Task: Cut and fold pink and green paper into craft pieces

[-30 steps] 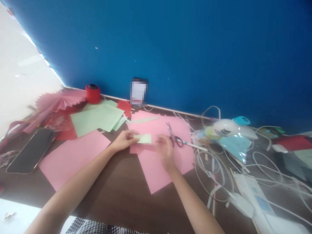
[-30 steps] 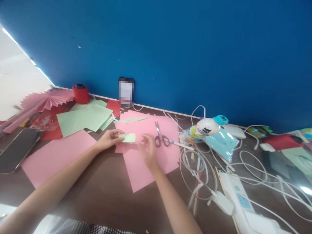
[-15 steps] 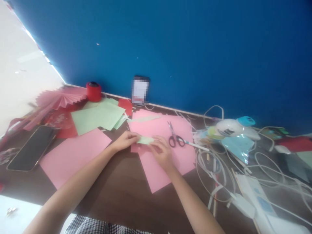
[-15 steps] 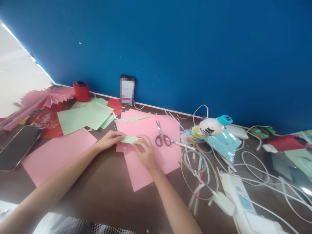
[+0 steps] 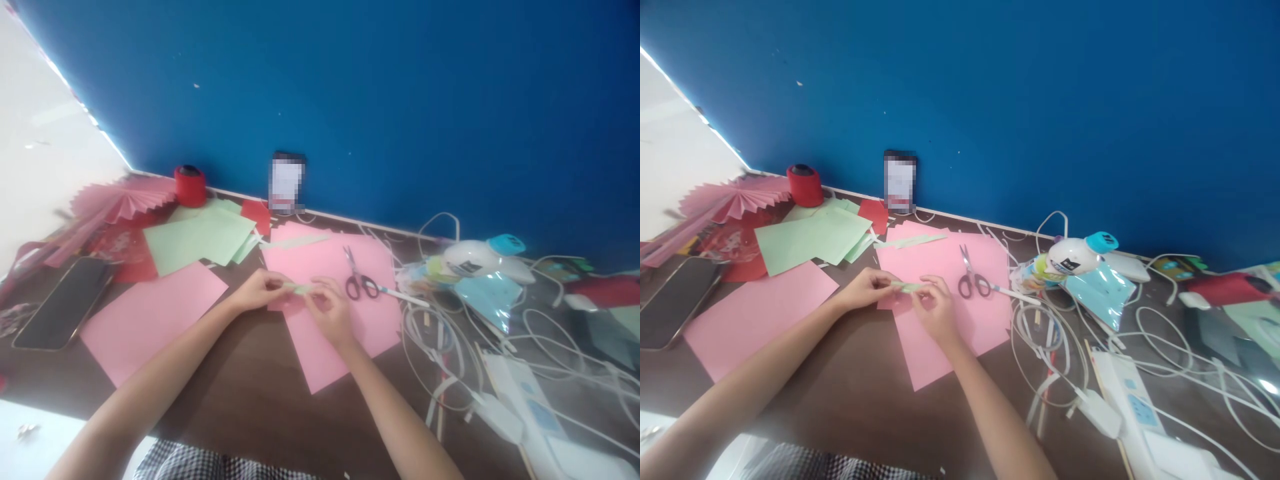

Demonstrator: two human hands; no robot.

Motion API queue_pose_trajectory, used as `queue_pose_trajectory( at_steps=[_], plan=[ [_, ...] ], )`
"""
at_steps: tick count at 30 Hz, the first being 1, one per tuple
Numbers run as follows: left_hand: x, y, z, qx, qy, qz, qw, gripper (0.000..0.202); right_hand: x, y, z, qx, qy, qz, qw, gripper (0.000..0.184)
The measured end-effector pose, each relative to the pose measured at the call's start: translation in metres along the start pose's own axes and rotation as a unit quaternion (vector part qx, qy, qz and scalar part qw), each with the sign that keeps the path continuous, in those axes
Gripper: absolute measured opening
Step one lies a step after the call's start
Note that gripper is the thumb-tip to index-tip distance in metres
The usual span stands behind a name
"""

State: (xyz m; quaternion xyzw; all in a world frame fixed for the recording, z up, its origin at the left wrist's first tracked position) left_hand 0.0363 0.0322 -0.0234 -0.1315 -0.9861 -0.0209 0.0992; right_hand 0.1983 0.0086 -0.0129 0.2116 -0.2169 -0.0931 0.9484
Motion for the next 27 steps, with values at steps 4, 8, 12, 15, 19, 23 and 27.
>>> queue_pose_trajectory(
  at_steps=[4, 8, 12, 15, 19, 23, 27],
  plan=[
    [0.001, 0.000, -0.001, -0.001, 0.002, -0.012, 1.000, 0.028, -0.001, -0.001, -0.004, -0.028, 0.006, -0.003, 1.000, 0.007],
    [0.002, 0.000, -0.001, 0.005, -0.013, 0.000, 1.000, 0.031, -0.002, -0.002, -0.009, -0.047, 0.030, 0.002, 0.998, 0.008],
    [0.001, 0.001, -0.003, 0.004, -0.020, -0.015, 1.000, 0.031, -0.003, -0.001, -0.011, -0.066, 0.052, -0.005, 0.996, 0.008],
    [-0.003, 0.002, -0.004, 0.018, -0.036, -0.044, 0.998, 0.031, -0.002, -0.002, -0.012, -0.079, 0.059, -0.015, 0.995, 0.009],
    [-0.007, 0.001, 0.004, 0.073, -0.080, -0.083, 0.991, 0.035, -0.002, -0.003, -0.012, -0.092, 0.071, -0.016, 0.993, 0.009],
    [-0.012, 0.001, 0.011, 0.094, -0.136, -0.096, 0.981, 0.036, -0.002, -0.003, -0.011, -0.096, 0.080, -0.023, 0.992, 0.011],
    [-0.014, 0.001, 0.013, 0.097, -0.157, -0.125, 0.975, 0.034, -0.003, -0.003, -0.012, -0.113, 0.093, -0.026, 0.989, 0.012]
  ],
)
Point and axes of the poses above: each hand's wrist, its own y-axis towards the middle knuckle, its own x-axis out of the back of the hand, z = x × y, the point moved 5 cm from there along y, towards the middle knuckle, and after that the axes turned 12 degrees about -z, right-handed, at the moved point
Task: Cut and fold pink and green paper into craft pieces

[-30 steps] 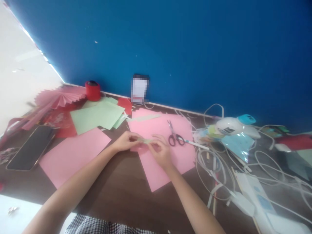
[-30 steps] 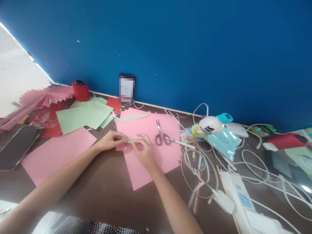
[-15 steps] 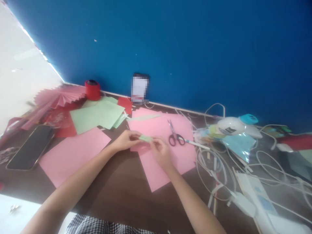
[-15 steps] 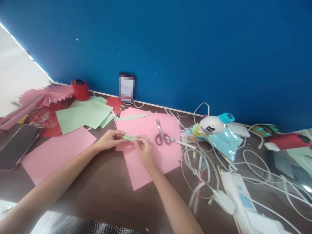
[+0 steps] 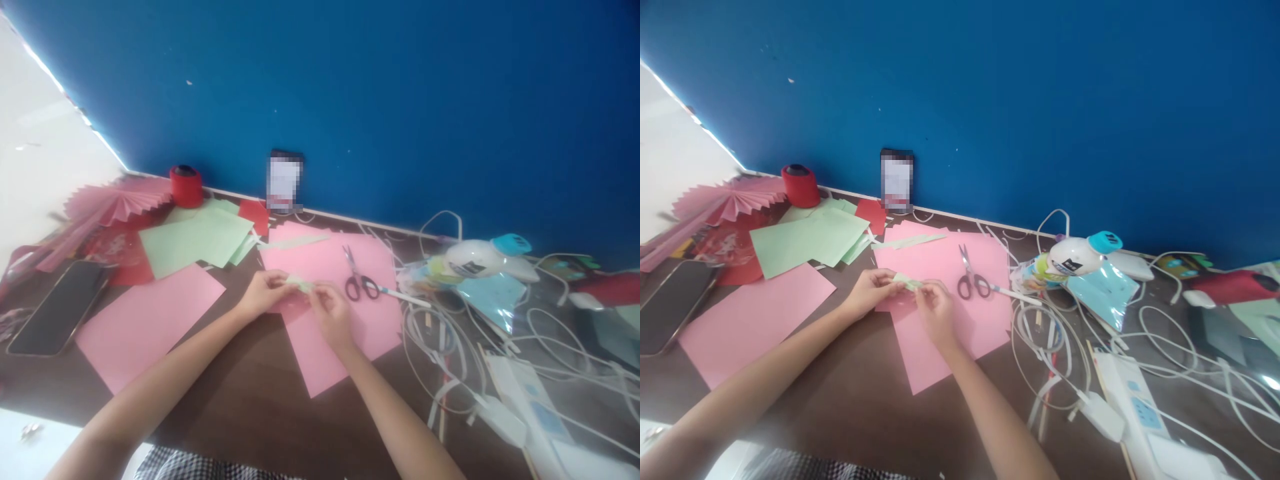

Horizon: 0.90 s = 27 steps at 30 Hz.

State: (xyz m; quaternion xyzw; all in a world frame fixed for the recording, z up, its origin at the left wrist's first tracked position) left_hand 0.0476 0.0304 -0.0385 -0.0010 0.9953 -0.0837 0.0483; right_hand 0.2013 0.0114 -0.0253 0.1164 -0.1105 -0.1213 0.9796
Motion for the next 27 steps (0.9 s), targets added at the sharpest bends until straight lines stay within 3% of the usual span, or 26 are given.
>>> queue_pose_trajectory(
  at_steps=[4, 7, 12, 19, 27],
  plan=[
    [-0.005, -0.002, -0.003, -0.015, -0.015, 0.016, 1.000, 0.033, 0.001, 0.000, 0.001, 0.037, -0.018, -0.002, 0.999, 0.009],
    [-0.004, -0.002, -0.004, -0.015, -0.031, 0.021, 0.999, 0.036, 0.003, -0.002, 0.009, 0.119, -0.056, -0.010, 0.991, 0.005],
    [0.001, -0.001, -0.003, -0.002, -0.044, 0.030, 0.999, 0.039, 0.005, -0.006, 0.020, 0.244, -0.108, -0.020, 0.964, 0.014],
    [0.000, 0.001, 0.005, 0.050, -0.073, 0.032, 0.996, 0.028, 0.005, -0.006, 0.020, 0.265, -0.120, -0.021, 0.956, 0.014],
    [-0.002, -0.004, 0.000, 0.067, -0.086, 0.070, 0.992, 0.024, 0.003, -0.004, 0.016, 0.221, -0.107, 0.016, 0.969, 0.004]
  ],
)
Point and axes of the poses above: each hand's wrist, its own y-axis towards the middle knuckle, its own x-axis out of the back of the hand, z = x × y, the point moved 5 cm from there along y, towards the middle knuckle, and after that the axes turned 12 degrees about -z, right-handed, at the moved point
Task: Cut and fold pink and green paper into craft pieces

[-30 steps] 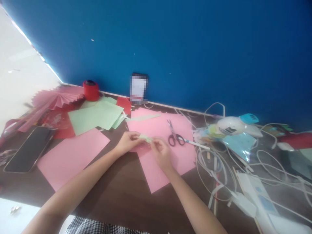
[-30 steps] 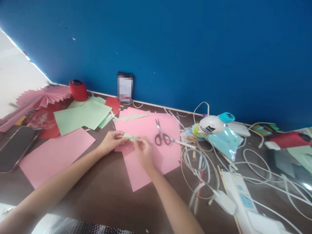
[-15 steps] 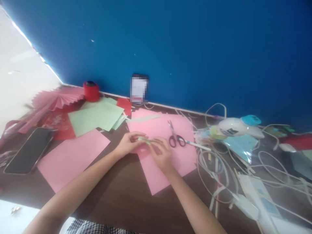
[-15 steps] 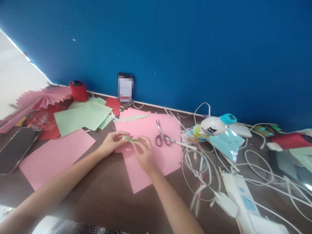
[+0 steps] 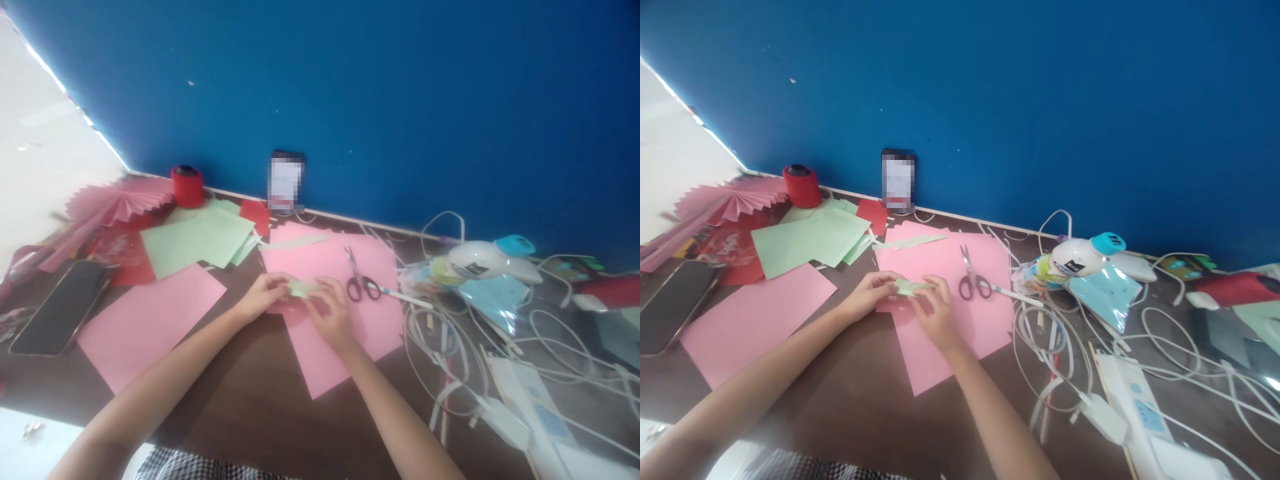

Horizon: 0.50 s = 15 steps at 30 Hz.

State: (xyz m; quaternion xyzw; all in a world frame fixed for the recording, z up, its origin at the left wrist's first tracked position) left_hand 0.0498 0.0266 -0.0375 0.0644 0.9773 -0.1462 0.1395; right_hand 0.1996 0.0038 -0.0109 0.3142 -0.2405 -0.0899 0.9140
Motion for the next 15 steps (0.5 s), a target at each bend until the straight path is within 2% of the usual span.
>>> queue_pose_trajectory(
  at_steps=[7, 12, 15],
  plan=[
    [-0.0068, -0.0042, -0.0045, -0.021, 0.003, 0.044, 0.999, 0.030, -0.0011, 0.0003, -0.0021, -0.028, 0.004, 0.001, 1.000, 0.004],
    [-0.0064, -0.0024, -0.0001, -0.042, 0.082, 0.010, 0.996, 0.034, -0.0030, -0.0002, -0.0034, -0.042, 0.002, 0.012, 0.999, 0.004],
    [-0.0039, -0.0011, 0.0027, -0.046, 0.099, -0.004, 0.994, 0.034, -0.0040, -0.0007, -0.0054, -0.078, 0.027, -0.002, 0.997, 0.004]
  ],
)
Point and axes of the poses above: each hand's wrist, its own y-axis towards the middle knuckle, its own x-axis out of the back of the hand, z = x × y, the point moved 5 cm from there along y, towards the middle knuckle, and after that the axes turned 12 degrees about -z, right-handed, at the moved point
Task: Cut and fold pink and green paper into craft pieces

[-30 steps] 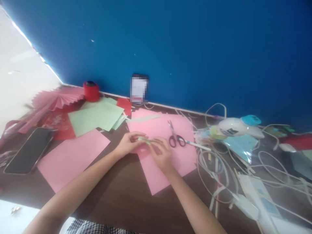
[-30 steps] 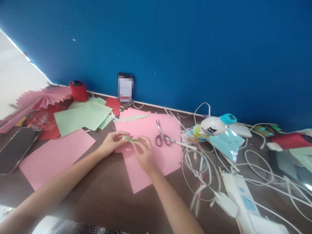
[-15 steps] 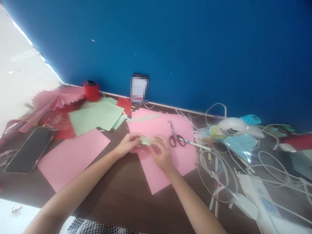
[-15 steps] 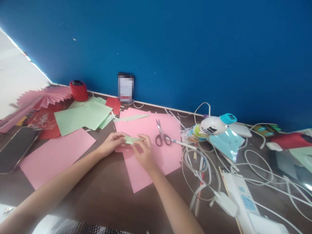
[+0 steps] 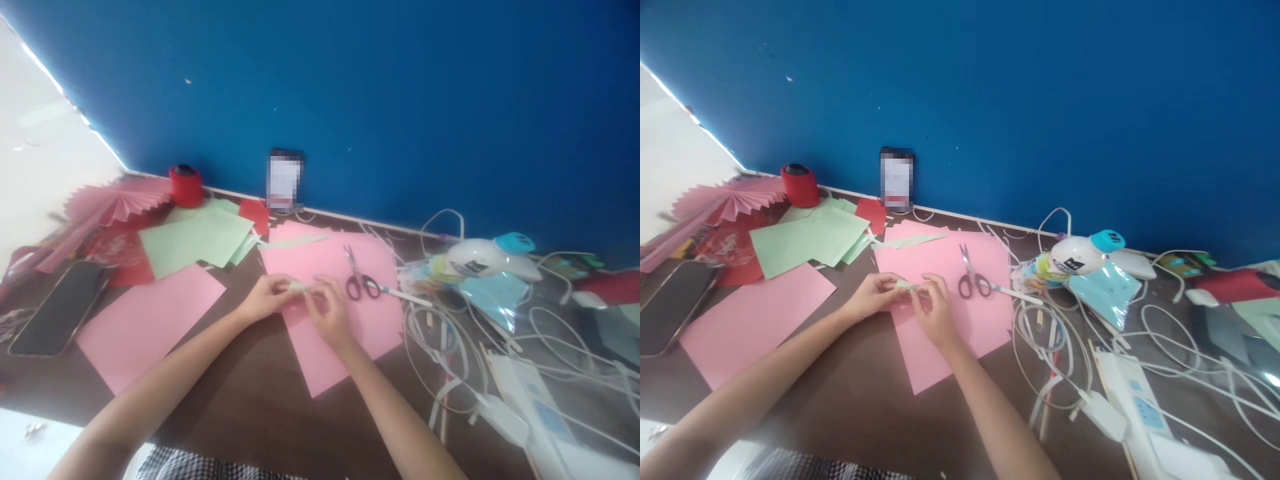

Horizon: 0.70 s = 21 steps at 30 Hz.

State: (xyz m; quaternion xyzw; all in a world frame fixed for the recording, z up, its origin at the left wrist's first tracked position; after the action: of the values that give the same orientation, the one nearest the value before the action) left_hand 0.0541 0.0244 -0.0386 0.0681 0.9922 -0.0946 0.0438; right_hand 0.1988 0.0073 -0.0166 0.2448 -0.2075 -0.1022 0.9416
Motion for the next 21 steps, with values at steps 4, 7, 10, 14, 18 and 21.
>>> queue_pose_trajectory(
  at_steps=[4, 7, 10, 14, 18, 21],
  plan=[
    [0.0036, 0.0021, 0.0028, -0.002, -0.007, -0.016, 1.000, 0.036, -0.0012, -0.0013, -0.0078, -0.142, 0.127, -0.023, 0.981, 0.029],
    [0.0045, 0.0030, 0.0033, -0.004, -0.013, -0.019, 1.000, 0.036, -0.0036, -0.0027, -0.0105, -0.235, 0.198, -0.011, 0.952, 0.035],
    [0.0036, 0.0021, 0.0014, -0.010, -0.005, -0.019, 1.000, 0.034, -0.0026, -0.0018, -0.0093, -0.267, 0.219, -0.012, 0.938, 0.035],
    [0.0024, 0.0005, -0.0026, -0.010, -0.005, -0.027, 1.000, 0.031, -0.0030, -0.0011, -0.0076, -0.280, 0.226, -0.010, 0.933, 0.034],
    [0.0020, 0.0009, -0.0056, -0.023, 0.000, -0.031, 0.999, 0.029, -0.0042, -0.0017, -0.0082, -0.291, 0.230, -0.011, 0.929, 0.031],
    [0.0027, 0.0017, -0.0040, -0.018, -0.004, -0.031, 0.999, 0.029, -0.0045, -0.0020, -0.0085, -0.296, 0.228, -0.011, 0.927, 0.031]
  ],
)
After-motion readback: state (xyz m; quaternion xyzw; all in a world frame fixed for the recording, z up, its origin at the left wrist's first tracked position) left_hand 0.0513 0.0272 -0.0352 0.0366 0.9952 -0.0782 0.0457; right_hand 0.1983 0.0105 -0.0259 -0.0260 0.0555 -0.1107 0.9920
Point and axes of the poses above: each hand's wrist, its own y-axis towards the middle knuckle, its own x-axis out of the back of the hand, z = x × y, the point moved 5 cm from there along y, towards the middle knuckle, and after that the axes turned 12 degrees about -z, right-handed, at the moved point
